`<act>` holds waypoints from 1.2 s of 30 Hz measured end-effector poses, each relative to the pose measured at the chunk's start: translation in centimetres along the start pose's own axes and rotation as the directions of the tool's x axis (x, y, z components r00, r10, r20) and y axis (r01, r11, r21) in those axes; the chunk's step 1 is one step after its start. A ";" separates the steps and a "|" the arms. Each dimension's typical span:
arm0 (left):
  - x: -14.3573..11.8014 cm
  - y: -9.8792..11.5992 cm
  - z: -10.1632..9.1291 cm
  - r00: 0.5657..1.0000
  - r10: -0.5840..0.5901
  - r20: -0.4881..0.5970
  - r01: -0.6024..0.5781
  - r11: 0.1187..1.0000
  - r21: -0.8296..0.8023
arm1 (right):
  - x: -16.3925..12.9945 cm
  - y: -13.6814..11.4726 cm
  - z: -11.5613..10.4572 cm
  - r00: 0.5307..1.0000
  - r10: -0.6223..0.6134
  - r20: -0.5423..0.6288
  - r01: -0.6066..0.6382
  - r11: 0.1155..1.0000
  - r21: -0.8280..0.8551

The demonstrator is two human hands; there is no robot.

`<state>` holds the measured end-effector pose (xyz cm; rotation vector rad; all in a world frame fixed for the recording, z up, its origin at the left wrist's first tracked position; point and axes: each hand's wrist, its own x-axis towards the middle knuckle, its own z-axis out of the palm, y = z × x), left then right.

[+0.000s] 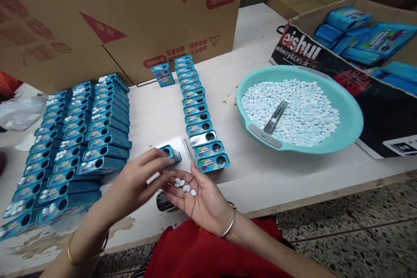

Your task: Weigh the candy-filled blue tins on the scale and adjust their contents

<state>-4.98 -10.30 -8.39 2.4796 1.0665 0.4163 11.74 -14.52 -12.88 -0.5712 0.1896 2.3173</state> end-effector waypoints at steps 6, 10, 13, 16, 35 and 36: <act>-0.8 2.0 1.8 0.988 0.115 0.101 -0.126 0.986 0.113 | -1.0 -0.6 1.0 0.991 -0.022 0.133 0.020 1.000 0.019; -0.8 2.2 2.0 0.984 0.137 0.111 -0.150 0.981 0.123 | -1.1 -0.5 0.8 0.998 -0.008 0.070 0.008 1.000 -0.004; -0.6 2.2 1.1 0.989 0.075 0.130 -0.087 0.992 0.089 | -1.0 -0.4 1.2 0.997 -0.025 0.066 0.026 1.000 -0.016; -0.1 2.2 -0.1 0.983 0.061 0.170 -0.068 0.997 0.030 | -0.9 -0.6 2.2 0.992 -0.051 0.115 0.052 0.999 -0.009; 0.7 -1.8 -1.3 0.982 -0.105 -0.159 0.092 0.992 -0.089 | -0.8 -2.5 3.4 0.977 -0.209 -0.033 0.207 0.977 -0.040; 0.6 -1.4 -1.3 0.983 -0.076 -0.167 0.062 0.994 -0.088 | -0.7 -2.4 3.3 0.978 -0.207 -0.026 0.206 0.977 -0.048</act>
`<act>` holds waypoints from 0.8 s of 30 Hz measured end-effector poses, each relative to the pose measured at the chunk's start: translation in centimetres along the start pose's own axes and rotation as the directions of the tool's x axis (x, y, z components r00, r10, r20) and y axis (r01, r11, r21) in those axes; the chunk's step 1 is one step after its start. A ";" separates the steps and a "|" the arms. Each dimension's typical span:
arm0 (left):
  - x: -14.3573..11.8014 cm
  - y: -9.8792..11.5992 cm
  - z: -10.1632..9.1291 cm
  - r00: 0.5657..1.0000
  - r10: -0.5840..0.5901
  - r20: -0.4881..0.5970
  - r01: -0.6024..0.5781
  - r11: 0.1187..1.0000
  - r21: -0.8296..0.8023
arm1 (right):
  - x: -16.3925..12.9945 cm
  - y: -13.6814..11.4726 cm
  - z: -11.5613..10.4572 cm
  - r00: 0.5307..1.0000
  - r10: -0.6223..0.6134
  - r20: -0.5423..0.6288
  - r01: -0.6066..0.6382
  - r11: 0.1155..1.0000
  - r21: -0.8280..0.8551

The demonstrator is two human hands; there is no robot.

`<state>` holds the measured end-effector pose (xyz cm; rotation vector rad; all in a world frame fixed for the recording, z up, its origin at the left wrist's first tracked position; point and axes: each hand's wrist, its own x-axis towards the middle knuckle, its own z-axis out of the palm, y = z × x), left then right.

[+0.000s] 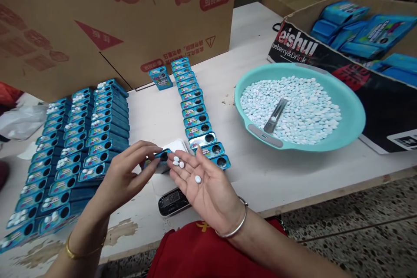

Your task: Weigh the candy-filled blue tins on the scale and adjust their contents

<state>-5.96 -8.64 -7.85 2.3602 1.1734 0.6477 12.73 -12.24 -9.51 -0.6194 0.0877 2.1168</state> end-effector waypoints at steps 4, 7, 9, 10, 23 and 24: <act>-0.1 1.4 0.6 0.991 0.075 0.115 -0.070 0.997 -0.043 | 0.1 0.4 0.3 0.999 0.014 0.043 -0.014 1.000 -0.022; 0.1 1.5 1.1 0.991 0.057 0.124 -0.051 0.997 -0.054 | 0.1 0.6 0.6 0.998 0.017 0.067 -0.016 1.000 -0.015; 0.2 1.2 1.1 0.993 0.060 0.106 -0.054 0.997 -0.061 | 0.2 0.7 0.7 0.996 0.028 0.079 -0.028 1.000 -0.003; 0.2 1.0 1.0 0.993 0.066 0.095 -0.060 0.996 -0.065 | 0.2 0.7 0.7 0.996 0.033 0.081 -0.033 0.999 0.003; -0.5 1.0 0.8 0.999 0.017 -0.039 -0.018 1.000 -0.024 | -1.3 -0.1 -1.3 0.998 0.013 -0.066 -0.018 0.997 -0.074; -0.8 2.1 1.5 0.998 0.055 -0.022 -0.056 0.997 -0.046 | -1.6 0.0 -1.4 0.997 0.016 -0.076 -0.023 0.996 -0.083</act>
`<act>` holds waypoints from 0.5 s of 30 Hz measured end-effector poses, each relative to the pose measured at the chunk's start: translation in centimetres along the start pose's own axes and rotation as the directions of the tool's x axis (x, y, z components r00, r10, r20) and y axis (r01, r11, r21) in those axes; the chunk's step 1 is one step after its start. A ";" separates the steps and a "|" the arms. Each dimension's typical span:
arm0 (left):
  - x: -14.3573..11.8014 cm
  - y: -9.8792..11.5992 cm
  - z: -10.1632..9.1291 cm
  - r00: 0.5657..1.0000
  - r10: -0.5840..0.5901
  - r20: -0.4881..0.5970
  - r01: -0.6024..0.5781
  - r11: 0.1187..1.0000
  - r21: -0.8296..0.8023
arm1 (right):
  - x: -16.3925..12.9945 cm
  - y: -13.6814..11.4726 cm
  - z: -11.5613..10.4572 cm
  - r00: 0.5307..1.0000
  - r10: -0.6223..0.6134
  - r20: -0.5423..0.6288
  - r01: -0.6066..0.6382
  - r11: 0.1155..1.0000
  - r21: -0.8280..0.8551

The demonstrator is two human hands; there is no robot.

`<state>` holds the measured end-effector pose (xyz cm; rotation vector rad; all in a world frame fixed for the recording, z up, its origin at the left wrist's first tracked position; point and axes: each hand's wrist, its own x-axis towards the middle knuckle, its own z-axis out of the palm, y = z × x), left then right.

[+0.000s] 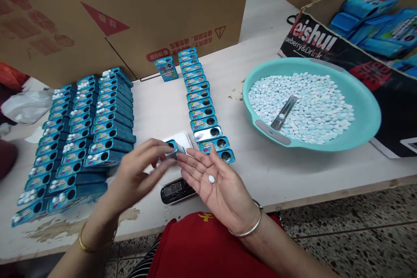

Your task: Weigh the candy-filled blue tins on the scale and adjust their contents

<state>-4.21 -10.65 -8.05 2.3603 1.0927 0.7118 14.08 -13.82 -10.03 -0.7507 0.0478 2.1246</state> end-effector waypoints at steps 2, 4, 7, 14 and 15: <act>-0.4 2.3 2.3 0.994 0.085 0.070 -0.084 0.996 -0.018 | -0.6 0.1 -0.4 0.999 0.027 -0.033 -0.028 0.999 -0.033; -0.6 4.2 5.2 0.984 0.132 0.123 -0.140 0.988 0.057 | -1.3 0.1 -1.1 0.995 0.035 -0.095 -0.041 0.997 -0.068; -1.0 5.7 8.9 0.976 0.163 0.146 -0.186 0.969 0.160 | -2.7 0.2 -2.8 0.977 -0.002 -0.214 -0.019 0.995 -0.097; -2.3 6.1 11.8 0.930 0.320 0.182 -0.345 0.930 0.127 | -5.3 1.5 -6.2 0.940 0.005 -0.340 -0.038 0.995 -0.090; -2.5 6.2 11.9 0.930 0.319 0.183 -0.343 0.931 0.124 | -5.4 1.7 -6.5 0.945 0.010 -0.327 -0.039 0.996 -0.084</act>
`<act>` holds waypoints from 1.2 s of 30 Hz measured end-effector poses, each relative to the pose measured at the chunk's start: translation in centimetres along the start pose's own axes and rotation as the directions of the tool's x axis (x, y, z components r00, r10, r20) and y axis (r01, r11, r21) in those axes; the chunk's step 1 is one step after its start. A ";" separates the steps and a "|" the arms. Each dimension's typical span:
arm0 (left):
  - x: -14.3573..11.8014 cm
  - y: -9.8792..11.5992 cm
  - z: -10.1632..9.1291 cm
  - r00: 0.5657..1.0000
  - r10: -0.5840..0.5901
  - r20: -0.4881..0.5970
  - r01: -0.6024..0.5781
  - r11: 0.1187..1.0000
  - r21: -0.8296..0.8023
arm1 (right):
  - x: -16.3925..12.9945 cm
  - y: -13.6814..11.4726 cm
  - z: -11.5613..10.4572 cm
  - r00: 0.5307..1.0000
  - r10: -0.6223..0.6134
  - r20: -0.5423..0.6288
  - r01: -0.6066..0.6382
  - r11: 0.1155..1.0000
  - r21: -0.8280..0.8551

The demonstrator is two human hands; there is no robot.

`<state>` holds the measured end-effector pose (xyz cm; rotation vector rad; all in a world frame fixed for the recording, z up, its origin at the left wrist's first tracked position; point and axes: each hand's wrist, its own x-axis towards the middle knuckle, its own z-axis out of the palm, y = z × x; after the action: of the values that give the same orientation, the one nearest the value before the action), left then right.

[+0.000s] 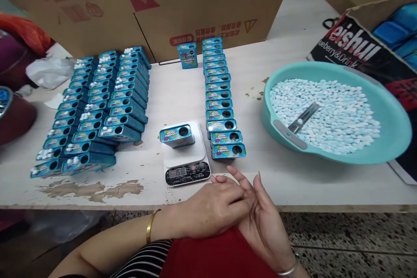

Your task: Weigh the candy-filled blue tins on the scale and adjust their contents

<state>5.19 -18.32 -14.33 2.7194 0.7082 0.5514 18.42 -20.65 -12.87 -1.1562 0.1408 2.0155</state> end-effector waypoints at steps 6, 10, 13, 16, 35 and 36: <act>-1.2 -0.7 -1.9 0.986 -0.071 -0.150 0.062 0.996 -0.064 | 0.8 0.8 -0.5 0.986 -0.010 0.165 0.010 1.000 0.002; -2.5 -3.9 -5.2 0.864 -0.276 -0.421 0.300 0.954 -0.010 | 1.1 1.1 -0.2 0.954 -0.056 0.293 0.078 0.995 -0.064; -3.4 -7.0 -6.9 0.766 -0.378 -0.519 0.482 0.873 0.075 | 0.7 0.0 0.0 0.936 -0.138 0.323 0.205 0.961 -0.183; -4.2 -9.3 -7.7 0.772 -0.437 -0.461 0.548 0.825 0.136 | 0.0 -3.7 -0.3 0.893 -0.349 0.283 0.442 0.799 -0.407; -10.0 -10.2 -10.8 0.546 -0.562 -0.621 0.666 0.741 -0.085 | 8.0 -24.5 -9.7 0.512 -0.826 0.236 0.431 0.009 -0.903; -10.3 -10.2 -10.9 0.537 -0.566 -0.625 0.671 0.736 -0.090 | 7.8 -24.9 -10.0 0.508 -0.831 0.227 0.467 0.044 -0.883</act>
<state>-11.96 -13.19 -11.28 2.1023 1.8695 1.2427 40.05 -3.65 -17.82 -1.7429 -1.2895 0.8115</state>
